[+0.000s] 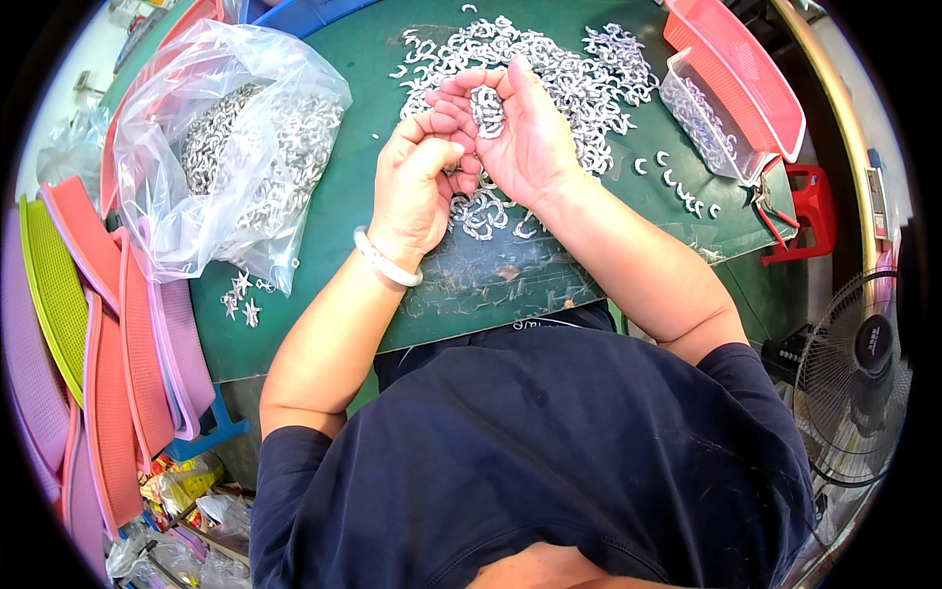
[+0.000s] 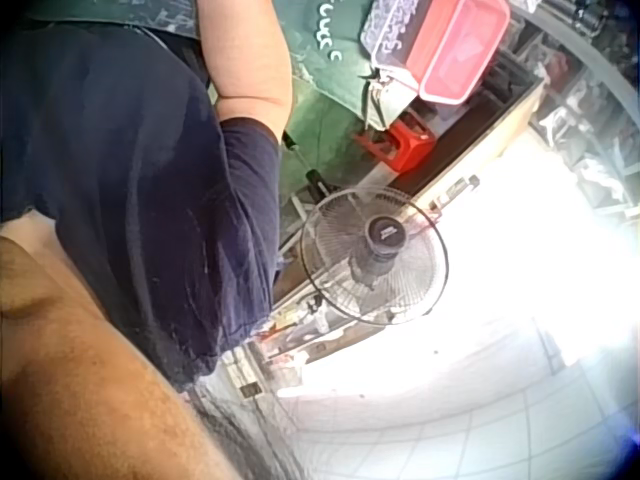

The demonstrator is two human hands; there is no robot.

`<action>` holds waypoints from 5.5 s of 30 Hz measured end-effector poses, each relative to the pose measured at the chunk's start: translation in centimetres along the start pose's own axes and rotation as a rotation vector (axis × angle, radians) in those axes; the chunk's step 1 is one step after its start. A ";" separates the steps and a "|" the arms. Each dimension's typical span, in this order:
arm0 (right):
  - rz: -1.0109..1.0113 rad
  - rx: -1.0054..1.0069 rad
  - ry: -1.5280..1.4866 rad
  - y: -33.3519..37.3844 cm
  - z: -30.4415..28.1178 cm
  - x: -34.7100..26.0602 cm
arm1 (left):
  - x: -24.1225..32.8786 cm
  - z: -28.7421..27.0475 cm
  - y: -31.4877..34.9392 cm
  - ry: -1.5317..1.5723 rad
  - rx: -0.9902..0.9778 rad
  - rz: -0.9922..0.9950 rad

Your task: The person joins small white plastic curved pieces together by hand on a green workbench.

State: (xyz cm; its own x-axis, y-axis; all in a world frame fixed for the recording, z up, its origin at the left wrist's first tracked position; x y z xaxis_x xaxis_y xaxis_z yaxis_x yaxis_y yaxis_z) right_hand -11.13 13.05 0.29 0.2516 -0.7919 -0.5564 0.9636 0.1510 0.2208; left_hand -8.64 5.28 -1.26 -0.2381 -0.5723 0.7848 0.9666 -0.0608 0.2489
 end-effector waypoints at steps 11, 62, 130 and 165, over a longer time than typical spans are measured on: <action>0.034 -0.044 0.020 -0.2 0.0 1.5 | 2.1 -0.5 -0.4 -0.480 0.094 0.313; 0.071 -0.099 -0.020 -0.4 0.0 0.9 | 4.0 0.0 -0.1 -0.741 0.011 0.486; 0.113 -0.164 -0.017 0.0 0.8 1.1 | 6.0 0.1 0.5 -0.901 0.093 0.713; -0.028 -0.287 0.196 0.9 1.9 0.6 | 2.0 -1.3 -0.9 -0.110 -0.066 0.109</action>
State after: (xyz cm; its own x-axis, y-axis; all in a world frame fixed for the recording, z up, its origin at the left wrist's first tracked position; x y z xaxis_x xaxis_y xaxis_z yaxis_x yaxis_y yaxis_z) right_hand -10.31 11.62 1.68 0.2106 -0.6737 -0.7083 0.9497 0.3128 -0.0152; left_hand -9.89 3.10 -0.62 -0.1372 -0.4854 0.8635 0.9905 -0.0589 0.1243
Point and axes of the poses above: each hand's wrist, its own y-axis away from the middle knuckle, its own z-axis out of the palm, x = y × z, the point moved 10 cm from there along -y, towards the middle knuckle, and after that the axes turned 7 degrees about x, right-handed, at the moved point
